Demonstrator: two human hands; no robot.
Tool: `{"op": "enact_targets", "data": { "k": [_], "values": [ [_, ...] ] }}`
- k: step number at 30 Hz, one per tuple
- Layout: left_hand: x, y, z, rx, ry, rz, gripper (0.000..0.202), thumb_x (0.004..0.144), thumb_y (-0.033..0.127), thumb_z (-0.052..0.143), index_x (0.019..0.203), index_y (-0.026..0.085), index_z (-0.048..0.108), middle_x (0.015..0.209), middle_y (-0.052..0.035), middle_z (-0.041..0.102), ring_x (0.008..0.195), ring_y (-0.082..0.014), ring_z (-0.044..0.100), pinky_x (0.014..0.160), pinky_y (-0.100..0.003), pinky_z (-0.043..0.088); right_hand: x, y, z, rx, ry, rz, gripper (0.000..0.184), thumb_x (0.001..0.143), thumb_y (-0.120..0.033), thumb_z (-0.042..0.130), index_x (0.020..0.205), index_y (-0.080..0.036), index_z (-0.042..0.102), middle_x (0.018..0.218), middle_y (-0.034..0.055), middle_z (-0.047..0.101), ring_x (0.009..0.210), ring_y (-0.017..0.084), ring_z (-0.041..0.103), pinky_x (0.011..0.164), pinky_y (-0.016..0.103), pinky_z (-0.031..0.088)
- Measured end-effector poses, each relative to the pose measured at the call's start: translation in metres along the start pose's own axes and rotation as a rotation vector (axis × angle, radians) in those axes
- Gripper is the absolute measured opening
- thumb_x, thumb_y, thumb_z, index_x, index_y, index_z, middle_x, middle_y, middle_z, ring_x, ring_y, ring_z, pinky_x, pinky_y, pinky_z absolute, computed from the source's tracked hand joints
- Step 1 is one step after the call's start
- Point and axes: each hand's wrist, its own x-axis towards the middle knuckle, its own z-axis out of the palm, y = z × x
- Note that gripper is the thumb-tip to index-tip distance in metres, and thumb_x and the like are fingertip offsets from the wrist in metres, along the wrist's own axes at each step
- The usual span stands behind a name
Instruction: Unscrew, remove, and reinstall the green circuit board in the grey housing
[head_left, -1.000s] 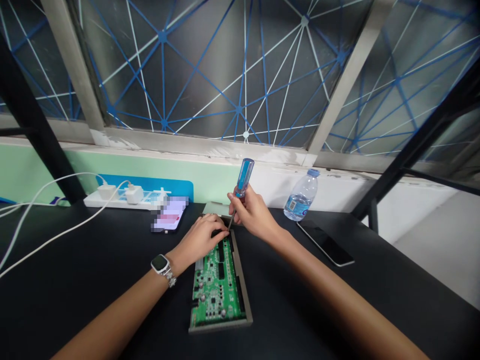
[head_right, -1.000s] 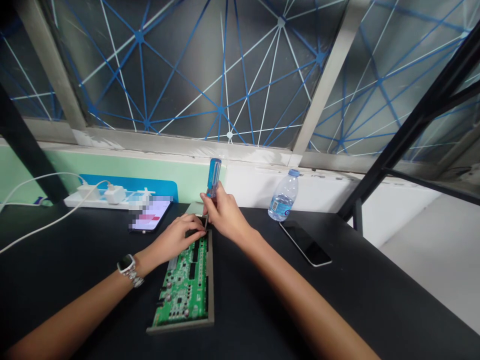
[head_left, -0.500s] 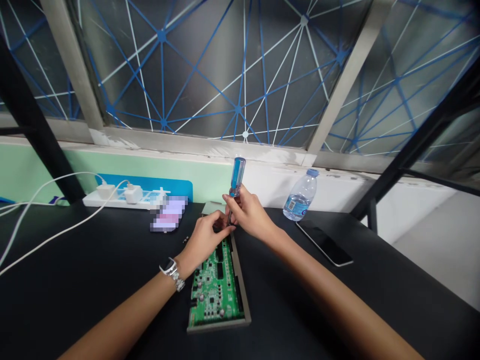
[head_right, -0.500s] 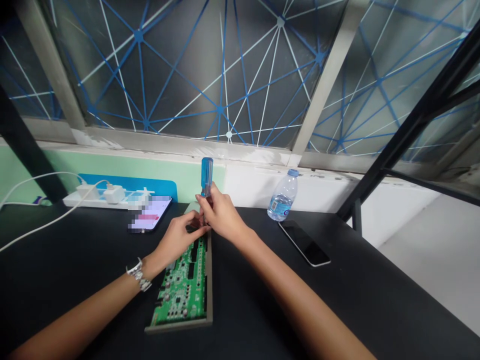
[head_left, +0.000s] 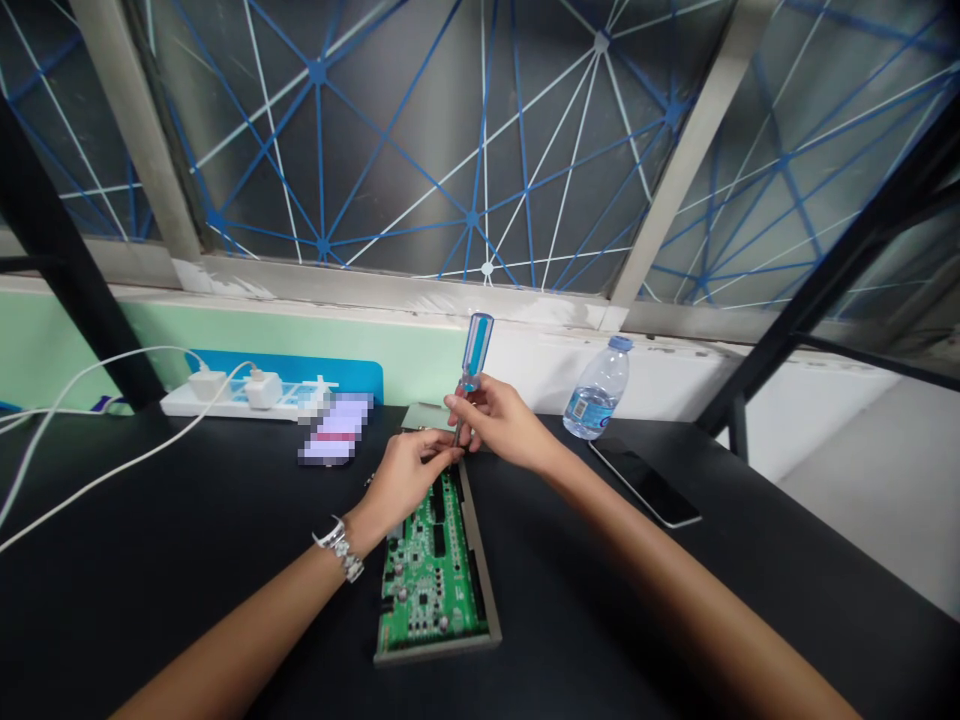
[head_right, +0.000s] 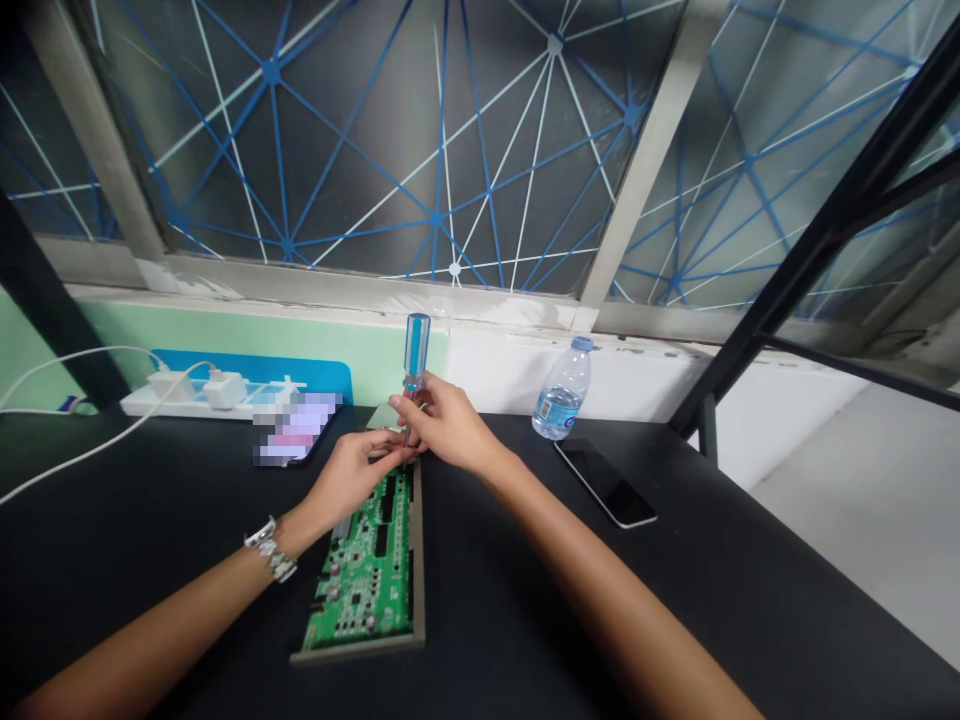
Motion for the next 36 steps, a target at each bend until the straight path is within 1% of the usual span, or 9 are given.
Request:
{"op": "enact_targets", "data": {
  "k": [5,9,12,15,17,22,26,30,36],
  "values": [
    [0.000,0.002,-0.004,0.042,-0.074,-0.004,0.018,0.090,0.025,0.056,0.092,0.016,0.072,0.089,-0.0053,0.076,0.087,-0.0215,0.071,0.080,-0.031,0.053,-0.005,-0.010,-0.010,0.038,-0.170,0.109,0.023,0.084,-0.031,0.066,0.098,-0.014,0.061,0.078,0.0031,0.065,0.066,0.013,0.065,0.046,0.020,0.050],
    [0.000,0.002,-0.008,0.095,-0.103,0.039,0.023,0.093,0.025,0.051,0.091,0.017,0.072,0.089,-0.0046,0.075,0.087,-0.0214,0.069,0.081,-0.033,0.052,-0.006,-0.014,-0.015,0.056,-0.230,0.118,0.023,0.087,-0.028,0.060,0.103,-0.013,0.064,0.088,0.0077,0.071,0.071,0.015,0.068,0.049,0.021,0.051],
    [-0.001,0.003,-0.008,0.089,-0.114,0.048,0.024,0.094,0.027,0.049,0.091,0.018,0.071,0.090,-0.0043,0.075,0.091,-0.0222,0.069,0.084,-0.034,0.053,-0.005,-0.013,-0.017,0.045,-0.248,0.108,0.023,0.089,-0.029,0.059,0.103,-0.012,0.066,0.080,0.0066,0.072,0.069,0.015,0.069,0.049,0.021,0.050],
    [-0.002,0.004,-0.006,0.031,-0.101,0.054,0.019,0.092,0.027,0.054,0.099,0.018,0.069,0.097,-0.0052,0.075,0.093,-0.0212,0.070,0.087,-0.034,0.053,-0.004,-0.011,-0.015,0.006,-0.202,0.112,0.022,0.088,-0.029,0.060,0.100,-0.011,0.067,0.076,0.0054,0.071,0.061,0.013,0.069,0.048,0.020,0.048],
    [-0.002,0.005,-0.003,0.013,-0.046,0.050,0.018,0.089,0.027,0.061,0.103,0.018,0.067,0.098,-0.0056,0.075,0.091,-0.0203,0.071,0.087,-0.034,0.054,-0.004,-0.009,-0.014,-0.006,-0.159,0.107,0.020,0.086,-0.030,0.062,0.095,-0.012,0.067,0.079,0.0049,0.071,0.055,0.011,0.067,0.047,0.020,0.046],
    [-0.002,0.004,0.003,0.085,0.136,0.040,0.011,0.081,0.026,0.070,0.087,0.018,0.064,0.084,-0.0035,0.073,0.079,-0.0190,0.071,0.076,-0.031,0.056,-0.002,0.000,-0.009,-0.010,-0.096,0.049,0.020,0.083,-0.035,0.067,0.080,-0.015,0.064,0.071,0.0006,0.067,0.047,0.011,0.064,0.046,0.021,0.045],
    [-0.002,0.000,0.006,0.077,0.187,0.032,0.011,0.079,0.025,0.071,0.082,0.018,0.063,0.079,-0.0021,0.072,0.074,-0.0184,0.071,0.071,-0.029,0.056,-0.001,0.006,-0.007,-0.032,-0.050,0.017,0.023,0.081,-0.037,0.069,0.076,-0.016,0.061,0.068,-0.0004,0.065,0.047,0.013,0.064,0.045,0.021,0.045],
    [-0.002,-0.002,0.006,0.048,0.198,0.031,0.010,0.080,0.026,0.070,0.080,0.017,0.064,0.080,-0.0032,0.073,0.076,-0.0194,0.072,0.073,-0.030,0.057,-0.002,0.006,-0.004,-0.055,-0.006,0.004,0.024,0.080,-0.037,0.070,0.074,-0.017,0.058,0.064,-0.0016,0.063,0.048,0.014,0.065,0.046,0.022,0.045],
    [-0.001,0.001,0.002,-0.078,0.077,-0.007,0.012,0.085,0.025,0.063,0.085,0.015,0.069,0.090,-0.0075,0.076,0.086,-0.0213,0.073,0.083,-0.033,0.056,-0.002,0.004,0.000,-0.065,-0.003,0.008,0.026,0.080,-0.041,0.070,0.076,-0.018,0.057,0.057,-0.0033,0.061,0.051,0.016,0.066,0.047,0.023,0.047]
  ]
}}
